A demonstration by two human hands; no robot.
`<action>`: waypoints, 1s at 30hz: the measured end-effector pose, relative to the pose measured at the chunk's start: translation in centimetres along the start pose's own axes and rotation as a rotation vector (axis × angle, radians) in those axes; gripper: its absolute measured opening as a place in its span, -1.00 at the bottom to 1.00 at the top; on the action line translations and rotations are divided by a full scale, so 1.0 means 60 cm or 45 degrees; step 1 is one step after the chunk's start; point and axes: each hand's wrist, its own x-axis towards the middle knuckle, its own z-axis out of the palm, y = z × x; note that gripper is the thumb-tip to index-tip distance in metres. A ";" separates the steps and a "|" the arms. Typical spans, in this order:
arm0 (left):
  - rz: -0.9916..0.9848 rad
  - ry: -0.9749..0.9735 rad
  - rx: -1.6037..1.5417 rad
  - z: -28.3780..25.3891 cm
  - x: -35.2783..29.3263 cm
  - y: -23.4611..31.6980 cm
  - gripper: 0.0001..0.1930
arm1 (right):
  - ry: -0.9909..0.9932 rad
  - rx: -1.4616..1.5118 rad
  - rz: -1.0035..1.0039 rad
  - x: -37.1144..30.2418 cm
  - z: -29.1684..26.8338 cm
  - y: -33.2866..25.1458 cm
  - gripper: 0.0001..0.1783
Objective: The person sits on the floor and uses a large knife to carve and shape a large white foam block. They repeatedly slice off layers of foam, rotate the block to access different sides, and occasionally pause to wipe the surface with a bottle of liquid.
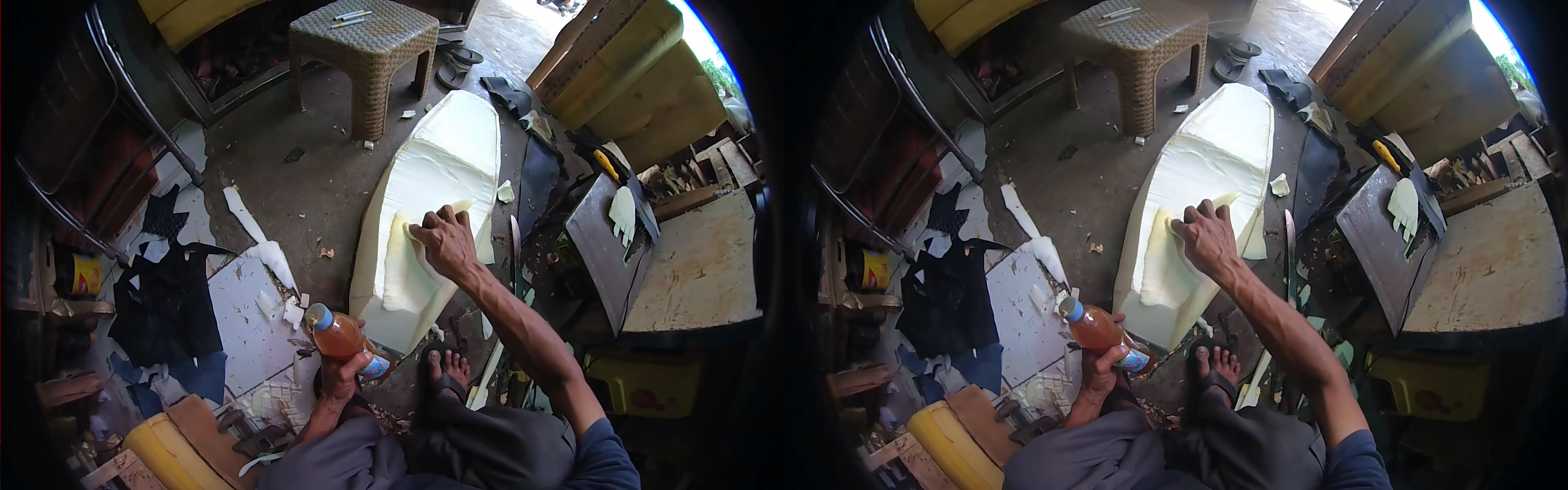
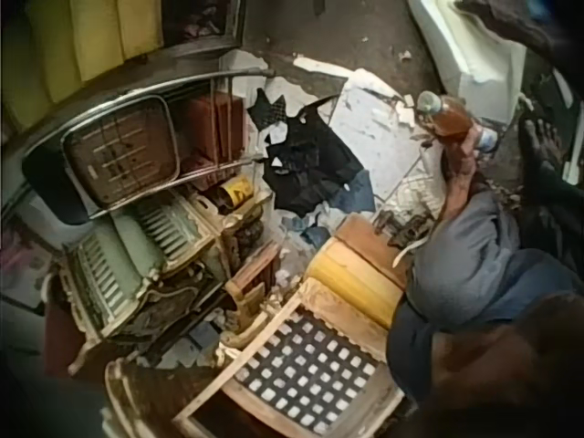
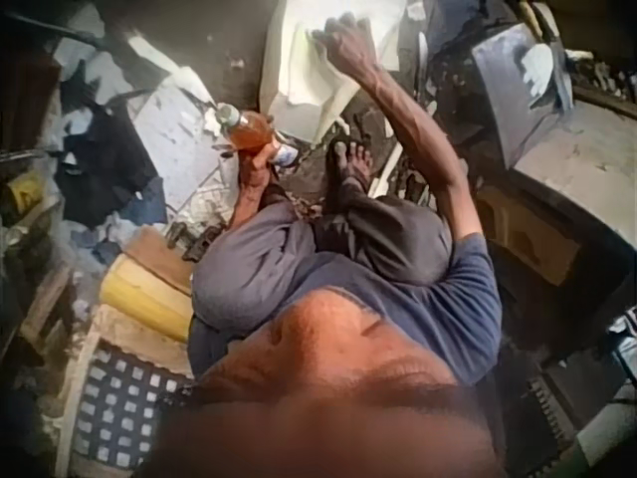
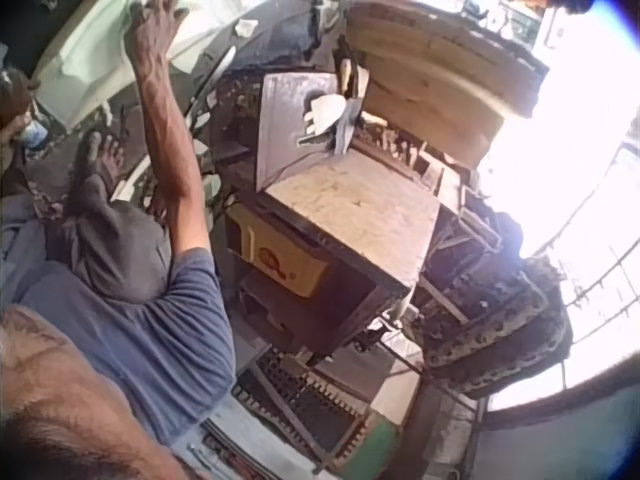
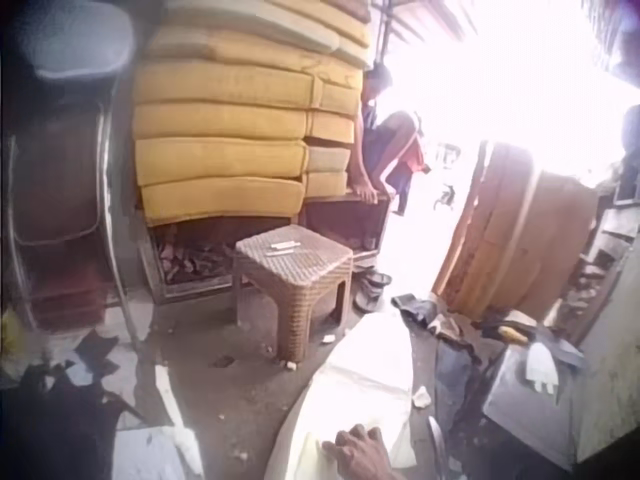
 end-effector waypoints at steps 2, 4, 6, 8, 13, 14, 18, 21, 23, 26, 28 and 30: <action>-0.005 0.003 -0.003 0.003 0.000 0.001 -0.28 | -0.017 0.028 -0.023 -0.010 -0.004 -0.005 -0.71; 0.001 0.021 -0.013 0.011 -0.001 0.007 -0.27 | -0.069 0.027 -0.057 -0.021 -0.016 -0.009 -0.69; 0.011 0.028 0.016 0.010 -0.002 0.015 -0.28 | -0.204 0.060 -0.123 -0.034 -0.039 -0.027 -0.67; 0.007 0.029 0.030 0.012 -0.003 0.020 -0.28 | -0.325 0.086 -0.184 -0.052 -0.065 -0.045 -0.65; -0.019 0.021 0.072 0.020 -0.009 0.035 -0.28 | -0.470 0.345 -0.142 -0.047 -0.102 -0.044 -0.69; -0.024 0.018 0.067 0.015 -0.011 0.025 -0.28 | -0.332 0.303 0.021 -0.029 -0.089 -0.040 -0.64; -0.023 0.008 0.023 0.014 -0.003 0.018 -0.27 | -0.017 0.214 0.136 0.040 0.005 -0.001 -0.66; -0.028 -0.008 0.011 0.009 -0.006 0.016 -0.27 | -0.124 0.172 0.073 0.037 0.001 -0.018 -0.69; 0.039 -0.002 0.016 0.020 -0.002 0.015 -0.27 | -0.142 0.244 0.031 0.003 -0.010 -0.034 -0.71; -0.019 0.000 -0.007 0.019 -0.005 0.029 -0.27 | -0.275 0.323 -0.029 -0.041 -0.040 -0.081 -0.67; -0.012 0.017 0.006 0.016 -0.005 0.024 -0.27 | -0.353 0.476 -0.168 -0.061 -0.072 -0.096 -0.65; -0.007 0.006 0.042 0.008 0.000 0.024 -0.28 | -0.393 0.523 -0.139 -0.045 -0.078 -0.082 -0.62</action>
